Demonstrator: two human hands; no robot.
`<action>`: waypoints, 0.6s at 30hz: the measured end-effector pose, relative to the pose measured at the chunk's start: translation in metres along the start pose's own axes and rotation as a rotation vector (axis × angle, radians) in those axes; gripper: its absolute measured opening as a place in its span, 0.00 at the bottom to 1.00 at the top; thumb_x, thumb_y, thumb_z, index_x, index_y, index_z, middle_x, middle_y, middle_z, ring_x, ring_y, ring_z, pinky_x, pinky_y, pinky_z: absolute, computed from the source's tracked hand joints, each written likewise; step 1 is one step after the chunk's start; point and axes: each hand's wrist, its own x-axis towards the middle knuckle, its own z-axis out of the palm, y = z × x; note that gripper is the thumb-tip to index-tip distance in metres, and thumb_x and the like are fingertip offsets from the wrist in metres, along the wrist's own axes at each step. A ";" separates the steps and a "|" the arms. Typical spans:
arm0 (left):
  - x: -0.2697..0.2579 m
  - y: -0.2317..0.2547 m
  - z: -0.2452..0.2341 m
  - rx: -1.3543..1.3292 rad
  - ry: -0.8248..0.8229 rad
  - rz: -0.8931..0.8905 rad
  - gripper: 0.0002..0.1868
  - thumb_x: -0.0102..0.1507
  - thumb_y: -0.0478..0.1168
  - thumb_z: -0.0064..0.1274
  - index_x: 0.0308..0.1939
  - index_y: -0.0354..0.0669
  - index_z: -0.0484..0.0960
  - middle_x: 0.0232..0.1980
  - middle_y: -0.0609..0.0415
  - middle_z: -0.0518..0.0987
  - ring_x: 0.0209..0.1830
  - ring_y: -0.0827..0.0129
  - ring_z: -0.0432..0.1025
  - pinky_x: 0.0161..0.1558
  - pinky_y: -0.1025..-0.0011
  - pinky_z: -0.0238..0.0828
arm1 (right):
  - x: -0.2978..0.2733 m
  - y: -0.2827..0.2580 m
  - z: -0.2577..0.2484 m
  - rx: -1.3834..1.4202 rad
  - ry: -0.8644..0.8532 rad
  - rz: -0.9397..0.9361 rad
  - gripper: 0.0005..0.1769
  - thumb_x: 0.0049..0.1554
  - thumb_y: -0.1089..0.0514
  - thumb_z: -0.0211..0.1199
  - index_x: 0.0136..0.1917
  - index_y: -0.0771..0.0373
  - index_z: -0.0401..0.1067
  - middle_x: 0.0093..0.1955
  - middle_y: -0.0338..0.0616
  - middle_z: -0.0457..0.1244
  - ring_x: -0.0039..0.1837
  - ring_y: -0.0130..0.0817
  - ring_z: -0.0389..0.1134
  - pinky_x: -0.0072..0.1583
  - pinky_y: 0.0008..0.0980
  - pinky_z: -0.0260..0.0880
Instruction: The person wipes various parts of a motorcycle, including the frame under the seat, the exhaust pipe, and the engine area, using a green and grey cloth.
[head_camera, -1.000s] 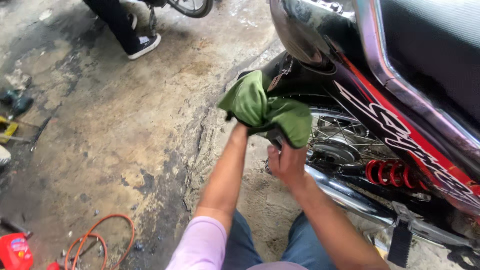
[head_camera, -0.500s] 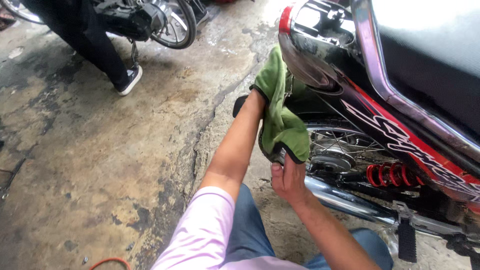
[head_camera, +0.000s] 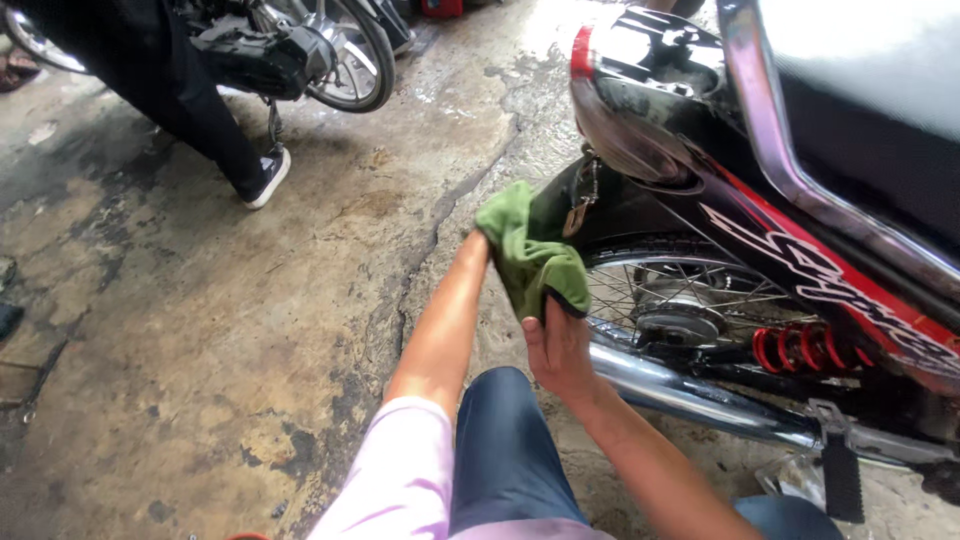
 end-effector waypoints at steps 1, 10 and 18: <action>-0.001 -0.007 -0.003 0.006 0.017 -0.023 0.32 0.59 0.57 0.57 0.60 0.41 0.78 0.62 0.46 0.78 0.67 0.55 0.70 0.70 0.60 0.63 | -0.001 0.001 0.003 -0.007 -0.035 0.027 0.33 0.69 0.52 0.49 0.75 0.81 0.53 0.72 0.76 0.55 0.71 0.75 0.58 0.72 0.60 0.59; -0.094 0.027 0.013 -0.069 0.493 -0.018 0.32 0.59 0.58 0.58 0.60 0.41 0.78 0.62 0.46 0.78 0.67 0.54 0.70 0.70 0.60 0.62 | -0.022 0.001 -0.006 -0.154 -0.092 -0.143 0.33 0.66 0.50 0.58 0.68 0.84 0.59 0.63 0.72 0.59 0.61 0.70 0.63 0.64 0.63 0.65; -0.164 0.159 0.039 0.324 0.710 0.504 0.33 0.58 0.59 0.58 0.59 0.41 0.79 0.62 0.46 0.79 0.67 0.54 0.69 0.70 0.60 0.62 | 0.002 0.005 -0.051 -0.179 -0.019 0.111 0.30 0.60 0.41 0.66 0.57 0.73 0.69 0.55 0.67 0.64 0.57 0.62 0.65 0.60 0.59 0.67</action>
